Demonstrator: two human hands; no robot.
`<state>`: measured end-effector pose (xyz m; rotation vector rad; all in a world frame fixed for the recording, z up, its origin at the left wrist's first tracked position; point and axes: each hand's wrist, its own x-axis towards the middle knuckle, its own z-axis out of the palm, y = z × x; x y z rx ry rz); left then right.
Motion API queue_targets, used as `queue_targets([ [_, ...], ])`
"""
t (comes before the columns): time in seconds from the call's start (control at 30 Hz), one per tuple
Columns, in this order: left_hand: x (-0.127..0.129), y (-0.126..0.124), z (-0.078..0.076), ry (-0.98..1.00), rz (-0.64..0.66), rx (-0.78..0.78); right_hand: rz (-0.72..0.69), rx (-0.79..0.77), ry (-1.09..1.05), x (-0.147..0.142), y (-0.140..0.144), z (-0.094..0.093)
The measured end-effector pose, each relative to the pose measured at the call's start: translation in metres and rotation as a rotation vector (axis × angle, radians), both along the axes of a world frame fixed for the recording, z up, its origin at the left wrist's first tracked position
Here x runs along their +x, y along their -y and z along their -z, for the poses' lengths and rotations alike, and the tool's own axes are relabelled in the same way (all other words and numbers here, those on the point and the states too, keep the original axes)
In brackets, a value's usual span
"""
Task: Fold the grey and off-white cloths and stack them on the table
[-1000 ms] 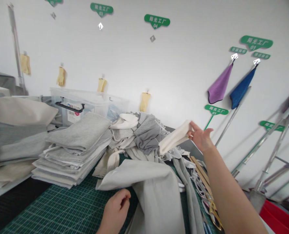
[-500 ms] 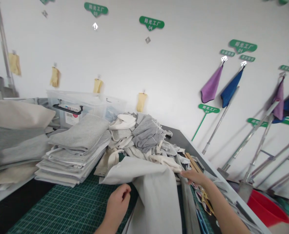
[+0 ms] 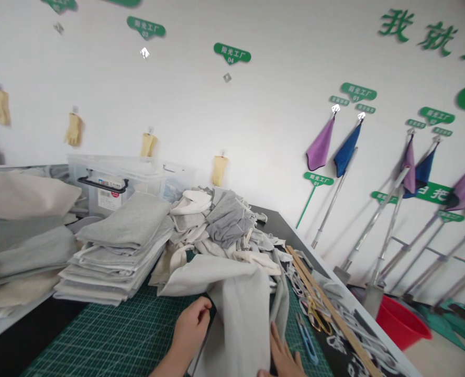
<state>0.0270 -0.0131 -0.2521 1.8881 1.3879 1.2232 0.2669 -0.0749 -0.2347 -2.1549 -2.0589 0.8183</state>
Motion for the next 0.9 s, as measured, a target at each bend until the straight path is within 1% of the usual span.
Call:
queue_targets([
  [0.07,0.002,0.005,-0.003,0.008,0.080,0.005,0.092,0.072,0.190,-0.020,-0.007,0.016],
  [0.1,0.003,0.009,-0.004,0.008,0.124,0.022,0.111,0.135,0.255,-0.027,-0.012,0.023],
  [0.17,0.004,0.018,-0.008,-0.018,0.228,0.073,0.104,0.259,0.317,-0.037,-0.025,0.033],
  [0.23,0.005,0.026,-0.011,-0.099,0.350,0.108,0.101,0.317,0.347,-0.042,-0.043,0.036],
  [0.33,0.007,0.034,-0.012,-0.329,0.514,0.079,0.166,0.313,0.397,-0.045,-0.075,0.033],
  [0.4,0.010,0.035,-0.010,-0.494,0.561,0.030,0.238,0.311,0.416,-0.046,-0.096,0.031],
  [0.43,0.013,0.034,-0.009,-0.558,0.549,0.007,0.268,0.316,0.416,-0.045,-0.106,0.030],
  [0.5,0.018,0.031,-0.006,-0.631,0.471,-0.012,0.299,0.335,0.388,-0.043,-0.123,0.029],
  [0.6,0.023,0.029,-0.003,-0.640,0.306,0.032,0.263,0.334,0.323,-0.034,-0.142,0.029],
  [0.67,0.024,0.029,-0.003,-0.630,0.227,0.078,0.227,0.320,0.291,-0.025,-0.149,0.029],
  [0.8,0.023,0.029,-0.004,-0.621,0.126,0.118,0.177,0.327,0.231,-0.013,-0.148,0.027],
  [0.9,0.021,0.028,-0.007,-0.631,0.079,0.068,0.155,0.346,0.182,-0.009,-0.131,0.026],
])
